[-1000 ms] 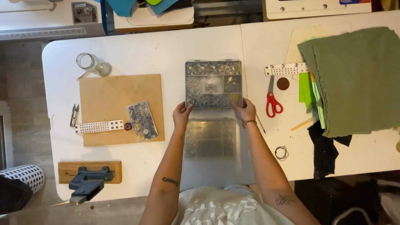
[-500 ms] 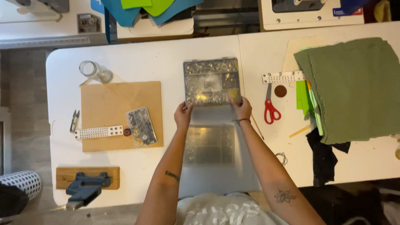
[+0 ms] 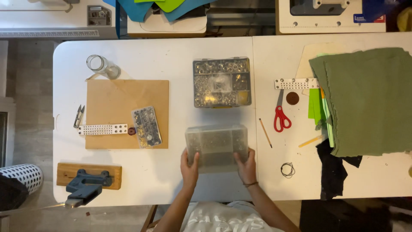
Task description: Organizing hardware storage boxes and sorting small metal components on a workshop table
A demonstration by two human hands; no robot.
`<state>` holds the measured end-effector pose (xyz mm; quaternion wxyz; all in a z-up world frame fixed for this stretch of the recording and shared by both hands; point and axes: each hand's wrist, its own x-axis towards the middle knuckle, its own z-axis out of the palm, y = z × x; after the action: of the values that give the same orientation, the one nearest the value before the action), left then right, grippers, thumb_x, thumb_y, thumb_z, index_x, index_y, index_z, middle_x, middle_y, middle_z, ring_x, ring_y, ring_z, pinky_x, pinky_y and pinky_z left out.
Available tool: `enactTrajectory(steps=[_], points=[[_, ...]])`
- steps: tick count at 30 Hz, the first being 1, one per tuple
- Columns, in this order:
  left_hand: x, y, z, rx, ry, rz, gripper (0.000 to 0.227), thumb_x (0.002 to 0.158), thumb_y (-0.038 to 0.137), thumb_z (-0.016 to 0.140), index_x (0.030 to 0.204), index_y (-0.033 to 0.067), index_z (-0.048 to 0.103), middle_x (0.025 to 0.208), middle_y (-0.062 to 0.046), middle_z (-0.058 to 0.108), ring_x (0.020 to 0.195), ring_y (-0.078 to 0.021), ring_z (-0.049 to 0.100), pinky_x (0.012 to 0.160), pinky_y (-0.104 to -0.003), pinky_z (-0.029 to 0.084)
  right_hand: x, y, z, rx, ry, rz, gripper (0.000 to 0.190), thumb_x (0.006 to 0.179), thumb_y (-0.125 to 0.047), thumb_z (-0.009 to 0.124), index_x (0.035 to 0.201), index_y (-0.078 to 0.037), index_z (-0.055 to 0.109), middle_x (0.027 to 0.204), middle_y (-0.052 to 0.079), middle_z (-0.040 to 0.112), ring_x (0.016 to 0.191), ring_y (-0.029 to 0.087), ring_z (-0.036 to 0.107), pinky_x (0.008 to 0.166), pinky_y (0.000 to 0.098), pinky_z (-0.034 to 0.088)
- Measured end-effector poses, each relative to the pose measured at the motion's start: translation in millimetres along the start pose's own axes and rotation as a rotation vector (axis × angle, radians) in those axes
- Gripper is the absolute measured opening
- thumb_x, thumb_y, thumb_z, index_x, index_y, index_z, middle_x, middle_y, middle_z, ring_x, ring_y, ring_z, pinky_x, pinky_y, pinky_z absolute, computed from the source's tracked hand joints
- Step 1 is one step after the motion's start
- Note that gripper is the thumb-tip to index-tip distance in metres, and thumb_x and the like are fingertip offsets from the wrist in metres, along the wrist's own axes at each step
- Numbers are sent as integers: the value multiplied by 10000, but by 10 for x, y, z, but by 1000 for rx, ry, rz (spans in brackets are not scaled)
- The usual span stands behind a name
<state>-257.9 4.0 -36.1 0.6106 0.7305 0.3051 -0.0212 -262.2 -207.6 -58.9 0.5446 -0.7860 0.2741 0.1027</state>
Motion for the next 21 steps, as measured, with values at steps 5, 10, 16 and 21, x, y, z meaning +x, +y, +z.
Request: enactTrajectory(steps=[5, 10, 16, 21], points=[[1175, 96, 548, 61, 5, 257, 543, 951, 391, 759, 1344, 43, 619, 1273, -205, 578, 1228, -431, 572, 1060, -520, 477, 1196, -764, -287, -181, 210, -347, 673, 942, -579, 715, 1260, 3, 599, 1330, 236, 557, 1259, 445, 552, 1082, 521, 444], [2774, 42, 1260, 220, 136, 558, 563, 869, 460, 829, 1270, 87, 697, 1284, -187, 551, 1227, -433, 594, 1071, -508, 488, 2862, -716, -20, -279, 367, -499, 556, 889, -584, 809, 1047, -62, 702, 1195, 128, 599, 1077, 377, 660, 973, 446, 529], [2737, 500, 1216, -31, -144, 229, 685, 981, 456, 705, 1501, 50, 523, 1457, -317, 511, 1410, -463, 436, 1192, -535, 349, 2772, -1022, 58, -293, 95, -186, 916, 937, -848, 557, 1422, -71, 561, 1486, 201, 476, 1429, 378, 436, 1217, 477, 342], [2972, 488, 1407, 49, -158, -21, 753, 911, 662, 687, 1548, 321, 476, 1559, -49, 505, 1435, -282, 464, 1231, -469, 320, 2619, -1299, 26, -195, 24, -22, 855, 892, -820, 610, 1521, -257, 476, 1490, 141, 543, 1413, 338, 467, 1190, 476, 389]])
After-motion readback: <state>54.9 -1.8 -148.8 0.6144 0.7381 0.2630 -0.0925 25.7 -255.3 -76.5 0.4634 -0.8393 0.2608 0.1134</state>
